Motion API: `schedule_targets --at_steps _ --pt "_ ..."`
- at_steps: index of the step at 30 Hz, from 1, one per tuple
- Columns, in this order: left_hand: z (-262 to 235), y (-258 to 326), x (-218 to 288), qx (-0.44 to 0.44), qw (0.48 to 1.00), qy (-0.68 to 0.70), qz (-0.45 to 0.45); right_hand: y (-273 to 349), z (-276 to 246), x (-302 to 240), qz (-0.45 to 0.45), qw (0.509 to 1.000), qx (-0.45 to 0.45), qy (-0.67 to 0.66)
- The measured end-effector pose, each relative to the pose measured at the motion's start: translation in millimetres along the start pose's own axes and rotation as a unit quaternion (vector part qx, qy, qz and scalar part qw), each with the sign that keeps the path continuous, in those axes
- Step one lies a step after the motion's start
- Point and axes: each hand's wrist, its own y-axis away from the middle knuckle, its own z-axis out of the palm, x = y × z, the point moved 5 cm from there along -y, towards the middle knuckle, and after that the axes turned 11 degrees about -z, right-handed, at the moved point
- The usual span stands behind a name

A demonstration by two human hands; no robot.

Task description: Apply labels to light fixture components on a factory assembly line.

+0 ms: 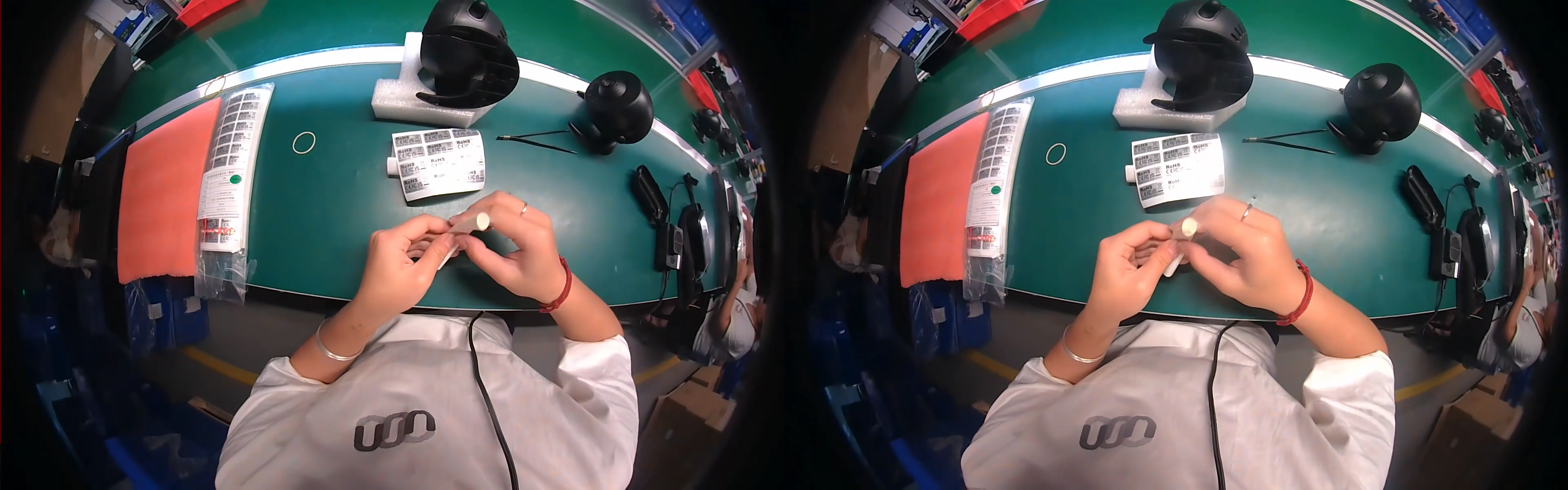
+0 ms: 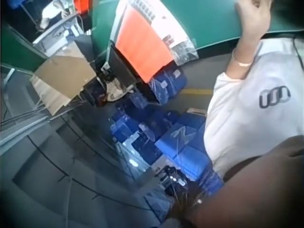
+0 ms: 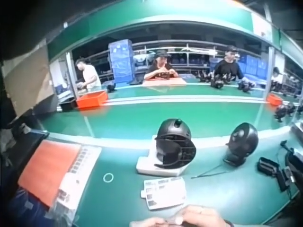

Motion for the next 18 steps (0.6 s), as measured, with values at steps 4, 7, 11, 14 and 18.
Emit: schedule_targets --at_steps 4,7,11,14,18 --pt "0 -6 -6 -0.029 0.994 0.091 -0.055 2 3 -8 -0.082 0.99 0.001 0.112" --pt "-6 -9 -16 -0.063 0.989 0.093 -0.102 1 5 -13 -0.137 0.973 -0.013 0.184" --pt "0 -10 -12 -0.085 0.951 0.242 -0.175 4 13 -18 -0.217 0.925 -0.014 0.311" --pt "0 -9 -8 -0.114 0.911 0.329 -0.221 6 14 -15 -0.228 0.922 -0.014 0.312" --pt "1 -5 -8 -0.104 0.97 0.182 -0.124 9 14 -16 -0.198 0.929 -0.019 0.313"
